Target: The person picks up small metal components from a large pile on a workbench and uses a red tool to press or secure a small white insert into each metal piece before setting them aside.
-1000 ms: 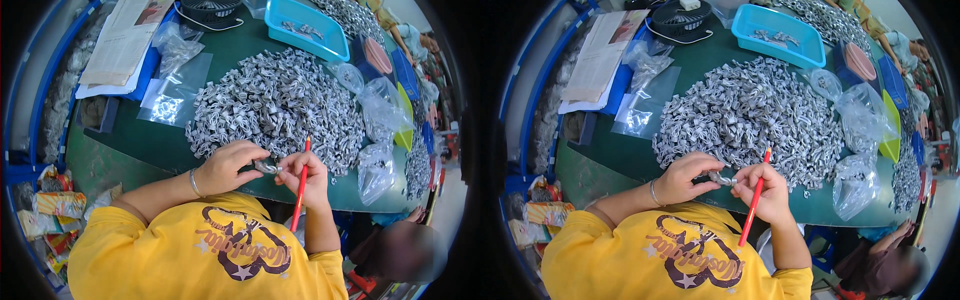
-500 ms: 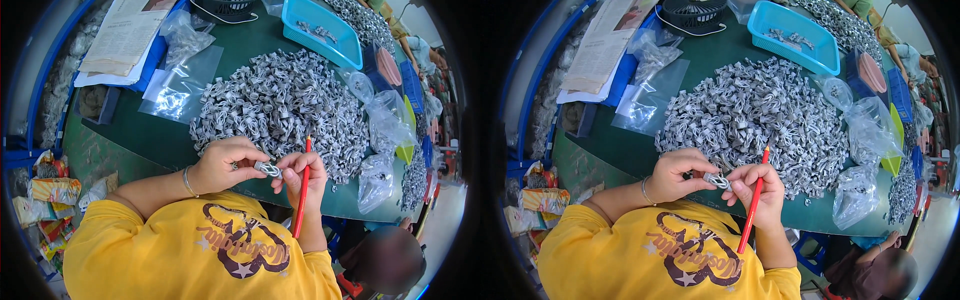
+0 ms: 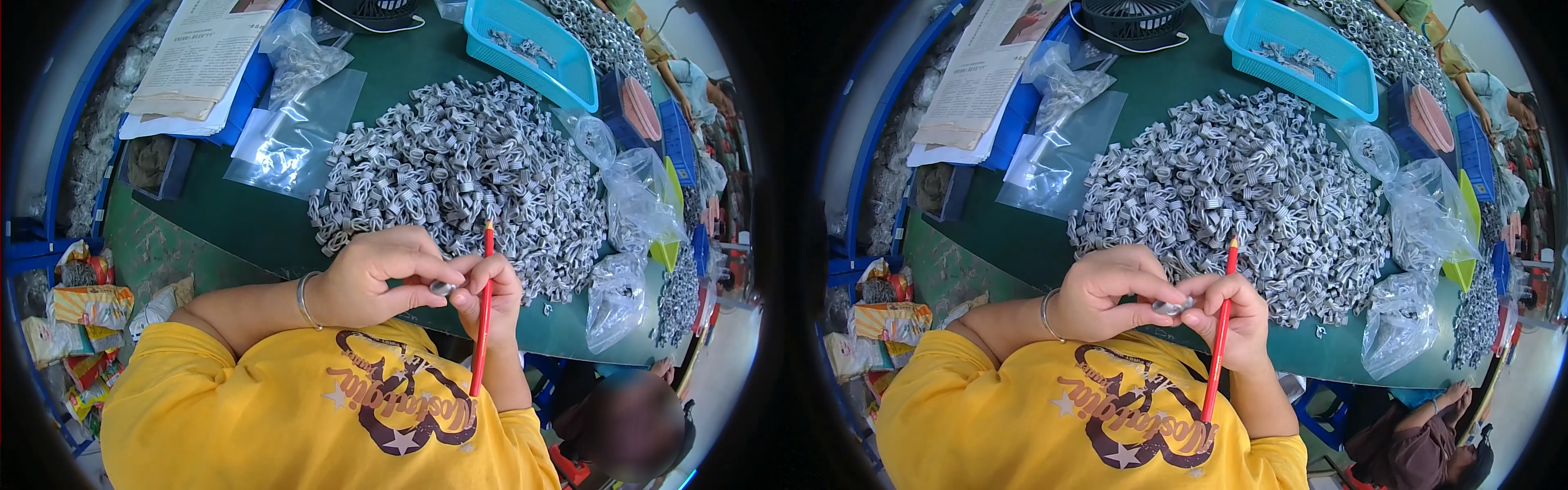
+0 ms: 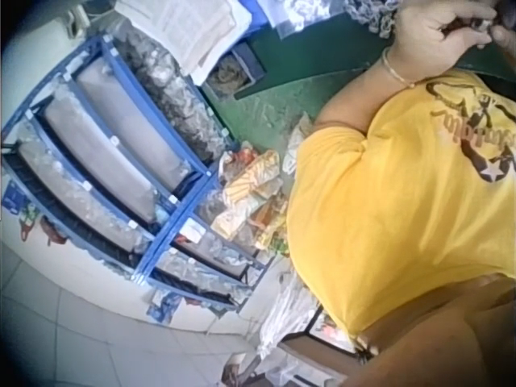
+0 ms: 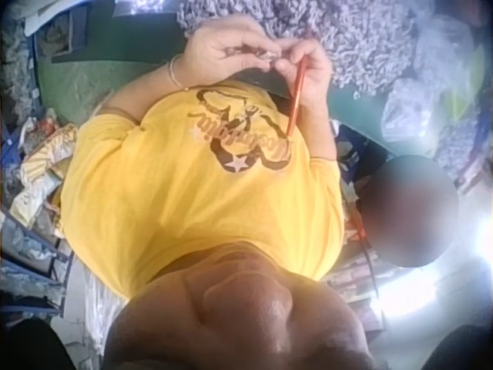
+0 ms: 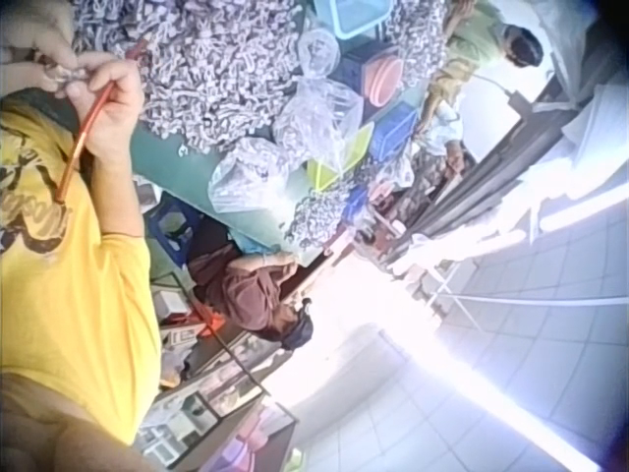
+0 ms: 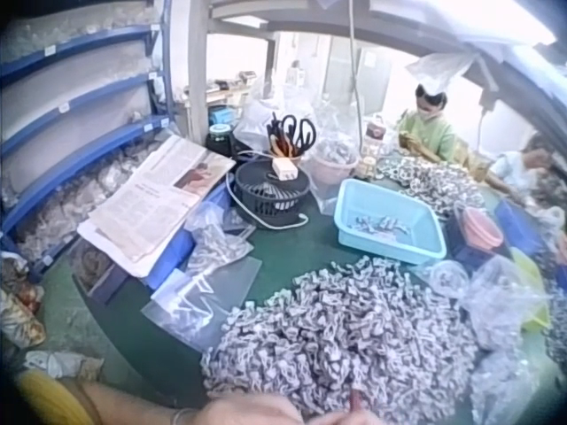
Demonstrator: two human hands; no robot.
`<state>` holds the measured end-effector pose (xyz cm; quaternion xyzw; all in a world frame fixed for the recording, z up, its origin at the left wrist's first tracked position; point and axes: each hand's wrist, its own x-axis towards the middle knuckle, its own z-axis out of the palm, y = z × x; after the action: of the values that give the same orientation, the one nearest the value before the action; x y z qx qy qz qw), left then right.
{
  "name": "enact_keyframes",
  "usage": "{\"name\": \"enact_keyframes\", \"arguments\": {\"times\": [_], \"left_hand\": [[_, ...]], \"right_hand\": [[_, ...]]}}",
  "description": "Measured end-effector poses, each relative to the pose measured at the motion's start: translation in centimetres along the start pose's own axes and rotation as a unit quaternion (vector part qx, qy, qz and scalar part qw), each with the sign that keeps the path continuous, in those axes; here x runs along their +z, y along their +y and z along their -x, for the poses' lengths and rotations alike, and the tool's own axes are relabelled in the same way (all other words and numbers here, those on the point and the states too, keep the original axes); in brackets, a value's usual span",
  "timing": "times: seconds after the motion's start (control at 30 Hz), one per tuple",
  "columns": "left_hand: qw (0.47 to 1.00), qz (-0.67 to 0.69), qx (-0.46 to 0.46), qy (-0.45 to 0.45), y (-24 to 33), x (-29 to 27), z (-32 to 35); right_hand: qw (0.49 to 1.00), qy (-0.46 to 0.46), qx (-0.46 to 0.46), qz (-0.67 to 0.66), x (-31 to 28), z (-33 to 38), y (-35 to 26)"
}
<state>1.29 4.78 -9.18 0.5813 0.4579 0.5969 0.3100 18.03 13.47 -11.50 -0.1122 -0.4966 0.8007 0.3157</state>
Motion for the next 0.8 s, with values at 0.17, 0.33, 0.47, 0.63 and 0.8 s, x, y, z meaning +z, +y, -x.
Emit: {"name": "enact_keyframes", "arguments": {"times": [0.17, 0.33, 0.47, 0.63, 0.8], "left_hand": [[1.0, -0.001, 0.021, -0.014, 0.4, 0.1, -0.4], [0.997, 0.049, -0.053, 0.009, 0.4, -0.1, -0.2], [1.0, -0.016, -0.001, 0.011, 0.6, -0.2, -0.5], [1.0, -0.021, 0.003, 0.01, 0.4, -0.1, -0.5], [0.996, 0.054, -0.07, 0.02, -0.1, 0.1, 0.0]], "right_hand": [[0.997, -0.013, -0.053, 0.051, -0.5, 0.1, 0.4], [0.962, -0.03, -0.141, 0.233, -0.8, -0.6, -0.4], [0.956, -0.021, -0.139, 0.256, -1.0, -0.8, -0.5], [0.978, 0.007, -0.119, 0.169, -1.3, -0.6, -0.9], [0.946, -0.021, -0.199, 0.254, -1.7, -0.8, -1.0]]}}
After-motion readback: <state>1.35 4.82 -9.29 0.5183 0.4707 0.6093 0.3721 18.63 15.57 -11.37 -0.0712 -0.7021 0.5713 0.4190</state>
